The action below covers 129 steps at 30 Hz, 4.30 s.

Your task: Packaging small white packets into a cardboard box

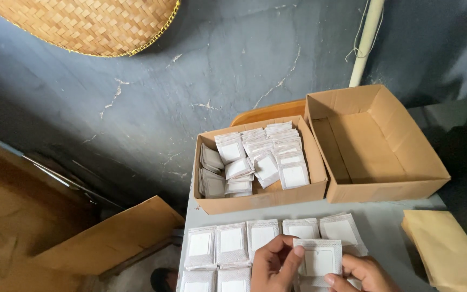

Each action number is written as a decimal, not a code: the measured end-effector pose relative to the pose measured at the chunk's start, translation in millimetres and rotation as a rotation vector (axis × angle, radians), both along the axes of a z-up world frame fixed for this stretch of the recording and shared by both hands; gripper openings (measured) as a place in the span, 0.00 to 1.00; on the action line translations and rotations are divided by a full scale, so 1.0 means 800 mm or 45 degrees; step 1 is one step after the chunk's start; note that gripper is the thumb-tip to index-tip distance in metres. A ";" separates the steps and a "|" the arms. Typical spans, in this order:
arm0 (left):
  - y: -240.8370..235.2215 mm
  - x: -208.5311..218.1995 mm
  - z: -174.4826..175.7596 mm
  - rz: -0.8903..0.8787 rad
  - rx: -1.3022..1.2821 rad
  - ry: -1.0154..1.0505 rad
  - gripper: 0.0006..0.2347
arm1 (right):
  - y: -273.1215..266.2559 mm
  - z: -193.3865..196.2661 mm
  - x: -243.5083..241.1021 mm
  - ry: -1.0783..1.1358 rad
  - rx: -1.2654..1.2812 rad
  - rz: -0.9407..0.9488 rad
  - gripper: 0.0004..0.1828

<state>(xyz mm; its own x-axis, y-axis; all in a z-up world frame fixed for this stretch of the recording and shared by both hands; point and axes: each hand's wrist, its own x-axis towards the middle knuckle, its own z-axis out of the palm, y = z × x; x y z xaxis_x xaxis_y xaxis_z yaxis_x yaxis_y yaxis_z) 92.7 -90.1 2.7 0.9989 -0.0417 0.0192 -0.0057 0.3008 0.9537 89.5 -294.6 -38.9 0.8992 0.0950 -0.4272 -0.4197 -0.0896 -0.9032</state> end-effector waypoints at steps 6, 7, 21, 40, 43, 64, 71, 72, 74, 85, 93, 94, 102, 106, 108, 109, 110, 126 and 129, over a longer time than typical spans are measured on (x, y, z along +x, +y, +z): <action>-0.004 -0.004 0.020 -0.162 0.266 0.158 0.07 | -0.006 -0.025 -0.002 -0.136 -0.192 0.136 0.21; -0.013 -0.010 0.004 -0.161 0.264 0.161 0.07 | -0.006 -0.024 -0.002 -0.133 -0.194 0.138 0.21; -0.021 -0.021 -0.019 0.336 0.267 0.384 0.11 | -0.029 -0.089 0.009 -0.600 -0.441 0.491 0.21; 0.005 -0.023 0.050 -0.095 0.724 -0.022 0.13 | -0.010 -0.027 -0.010 -0.633 -0.076 0.049 0.13; 0.009 -0.018 0.045 -0.071 0.757 -0.450 0.16 | -0.011 -0.031 -0.008 -0.667 -0.115 -0.010 0.11; 0.020 -0.014 0.012 0.044 1.273 -1.332 0.05 | -0.010 -0.016 -0.009 -0.980 -0.476 0.028 0.36; 0.019 -0.009 0.013 0.096 1.302 -1.295 0.05 | 0.031 0.037 -0.027 -1.497 -0.558 -0.197 0.17; 0.019 -0.009 0.015 0.111 1.324 -1.285 0.06 | 0.036 0.042 -0.028 -1.662 -0.560 -0.211 0.17; 0.019 -0.009 0.013 0.112 1.331 -1.282 0.07 | 0.027 0.034 -0.040 -1.661 -0.682 -0.198 0.09; 0.016 -0.008 -0.004 0.188 1.398 -1.307 0.04 | 0.119 0.094 -0.056 -2.366 -1.104 0.756 0.17; 0.020 -0.008 -0.018 0.105 1.609 -1.206 0.14 | 0.156 0.111 -0.053 -1.761 -0.834 1.077 0.29; 0.022 -0.009 -0.017 0.113 1.607 -1.201 0.14 | 0.156 0.108 -0.055 -1.761 -0.834 1.087 0.29; 0.028 -0.020 -0.005 -0.018 1.484 -1.083 0.03 | 0.152 0.151 -0.091 -1.774 -0.839 0.233 0.14; 0.033 -0.016 0.006 0.182 1.320 -1.261 0.06 | 0.123 0.137 -0.054 -1.974 -0.854 -0.171 0.07; 0.034 -0.015 0.007 0.218 1.328 -1.265 0.07 | 0.091 0.129 -0.036 -2.073 -0.975 -0.157 0.09; 0.035 -0.015 0.008 0.219 1.328 -1.266 0.07 | 0.082 0.122 -0.033 -2.075 -0.976 -0.157 0.09; 0.035 -0.015 0.010 0.228 1.305 -1.262 0.06 | 0.072 0.115 -0.030 -1.987 -0.951 -0.134 0.11; 0.078 -0.012 0.066 -0.107 0.729 -0.505 0.16 | 0.032 0.016 -0.006 -0.593 0.094 -0.061 0.21; 0.077 -0.011 0.063 -0.294 0.643 -0.454 0.09 | 0.032 0.017 -0.007 -0.704 0.010 0.064 0.11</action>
